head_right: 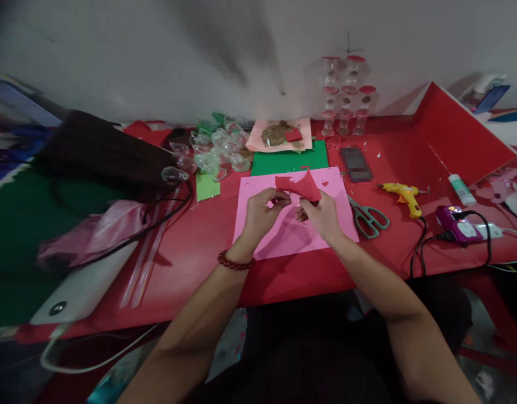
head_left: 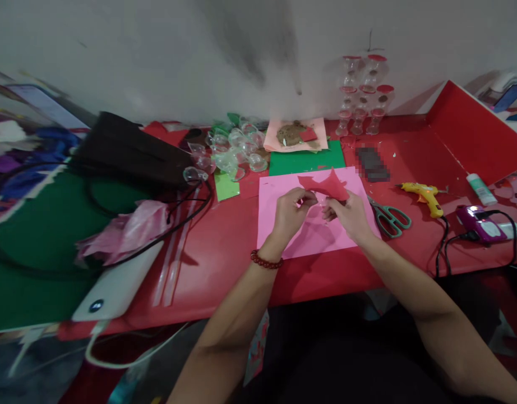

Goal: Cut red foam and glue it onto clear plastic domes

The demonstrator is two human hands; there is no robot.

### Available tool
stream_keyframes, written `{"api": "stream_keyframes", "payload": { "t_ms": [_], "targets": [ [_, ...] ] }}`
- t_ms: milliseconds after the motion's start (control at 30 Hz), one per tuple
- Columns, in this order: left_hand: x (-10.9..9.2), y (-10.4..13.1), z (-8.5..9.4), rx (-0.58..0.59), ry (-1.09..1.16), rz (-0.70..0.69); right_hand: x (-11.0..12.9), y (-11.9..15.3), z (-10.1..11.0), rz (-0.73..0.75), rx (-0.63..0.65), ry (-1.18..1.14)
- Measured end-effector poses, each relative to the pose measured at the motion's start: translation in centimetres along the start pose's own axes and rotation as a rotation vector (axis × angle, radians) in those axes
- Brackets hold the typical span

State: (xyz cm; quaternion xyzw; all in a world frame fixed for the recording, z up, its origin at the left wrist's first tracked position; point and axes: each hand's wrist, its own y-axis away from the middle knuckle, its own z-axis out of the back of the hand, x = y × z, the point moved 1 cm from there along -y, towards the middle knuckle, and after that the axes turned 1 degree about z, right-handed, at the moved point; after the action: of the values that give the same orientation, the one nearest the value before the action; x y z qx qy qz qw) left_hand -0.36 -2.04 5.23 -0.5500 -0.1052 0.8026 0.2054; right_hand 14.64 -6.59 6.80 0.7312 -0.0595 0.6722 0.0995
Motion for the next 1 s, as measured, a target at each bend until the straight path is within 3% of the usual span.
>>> {"api": "stream_keyframes", "payload": {
  "t_ms": [200, 500, 700, 867, 1000],
  "targets": [
    [0.0, 0.6, -1.0, -0.050, -0.175, 0.022, -0.6, 0.2, -0.2, 0.035, -0.006, 0.031],
    [0.3, 0.7, -1.3, -0.047, 0.013, 0.182, -0.5, 0.0, -0.3, 0.015, 0.022, -0.008],
    [0.7, 0.0, 0.3, -0.217, -0.035, 0.169, -0.3, 0.1, -0.1, -0.046, 0.032, -0.009],
    [1.6, -0.5, 0.7, -0.114, 0.137, 0.180, -0.3, -0.3, 0.1, -0.090, 0.004, -0.117],
    [0.9, -0.3, 0.5, -0.053, 0.132, 0.159, 0.0, -0.6, 0.3, -0.110, -0.016, -0.186]
  ]
}}
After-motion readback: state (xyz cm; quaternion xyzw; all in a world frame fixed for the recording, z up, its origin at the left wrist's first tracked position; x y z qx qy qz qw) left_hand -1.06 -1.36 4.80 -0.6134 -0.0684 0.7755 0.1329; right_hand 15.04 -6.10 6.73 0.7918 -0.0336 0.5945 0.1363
